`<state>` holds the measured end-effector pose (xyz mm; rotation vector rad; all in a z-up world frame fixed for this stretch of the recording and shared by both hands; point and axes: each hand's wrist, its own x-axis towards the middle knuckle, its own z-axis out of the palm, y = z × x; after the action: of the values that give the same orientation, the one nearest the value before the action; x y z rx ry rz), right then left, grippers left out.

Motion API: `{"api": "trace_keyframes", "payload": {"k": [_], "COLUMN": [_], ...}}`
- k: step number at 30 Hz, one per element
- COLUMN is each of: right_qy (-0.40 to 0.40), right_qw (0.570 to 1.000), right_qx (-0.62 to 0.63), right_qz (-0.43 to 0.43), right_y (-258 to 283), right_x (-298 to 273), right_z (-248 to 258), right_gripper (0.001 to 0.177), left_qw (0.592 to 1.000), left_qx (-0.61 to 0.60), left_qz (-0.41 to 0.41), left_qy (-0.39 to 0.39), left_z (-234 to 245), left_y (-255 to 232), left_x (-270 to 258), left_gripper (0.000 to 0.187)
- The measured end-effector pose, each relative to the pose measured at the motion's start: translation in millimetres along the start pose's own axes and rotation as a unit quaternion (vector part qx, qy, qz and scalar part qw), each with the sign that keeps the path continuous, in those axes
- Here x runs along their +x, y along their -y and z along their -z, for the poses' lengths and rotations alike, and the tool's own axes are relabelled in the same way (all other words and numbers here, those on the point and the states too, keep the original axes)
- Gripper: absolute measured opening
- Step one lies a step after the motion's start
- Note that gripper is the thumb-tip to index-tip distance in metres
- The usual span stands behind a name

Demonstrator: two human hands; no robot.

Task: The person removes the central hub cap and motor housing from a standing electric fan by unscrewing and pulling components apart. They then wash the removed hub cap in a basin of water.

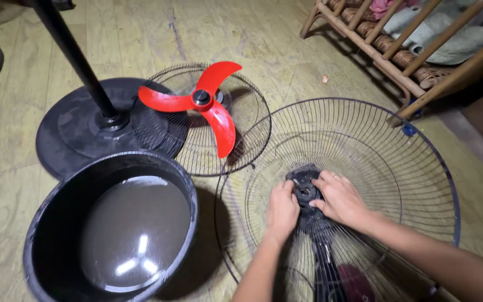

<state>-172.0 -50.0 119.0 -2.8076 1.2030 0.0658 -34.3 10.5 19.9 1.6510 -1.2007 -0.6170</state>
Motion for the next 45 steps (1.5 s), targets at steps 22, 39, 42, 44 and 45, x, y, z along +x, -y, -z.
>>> {"api": "trace_keyframes", "payload": {"k": [22, 39, 42, 44, 45], "right_qy": [0.205, 0.227, 0.197, 0.187, 0.166], "right_qw": [0.931, 0.914, 0.925, 0.915, 0.904], "right_qx": [0.049, 0.072, 0.065, 0.054, 0.048], "right_qz": [0.297, 0.329, 0.318, 0.353, 0.392], "right_y": [-44.5, -57.0, -65.3, -69.5, -70.4], "right_x": [56.1, 92.0, 86.9, 85.2, 86.4], "right_z": [23.2, 39.9, 30.6, 29.2, 29.5], "right_gripper": [0.058, 0.049, 0.044, 0.039, 0.037], "left_qw": [0.998, 0.975, 0.954, 0.954, 0.957], "left_qx": [0.031, -0.144, -0.185, -0.175, -0.162], "left_qz": [0.016, -0.119, -0.179, -0.168, -0.148], "left_qy": [-0.058, 0.118, 0.157, 0.176, 0.189], "left_z": [-11.0, 43.0, 51.1, 51.4, 51.5], "left_y": [-16.3, 14.4, 19.8, 17.2, 15.5], "left_x": [-24.1, 11.8, 19.7, 22.7, 24.5], "left_gripper": [0.016, 0.05, 0.059, 0.06, 0.06]}}
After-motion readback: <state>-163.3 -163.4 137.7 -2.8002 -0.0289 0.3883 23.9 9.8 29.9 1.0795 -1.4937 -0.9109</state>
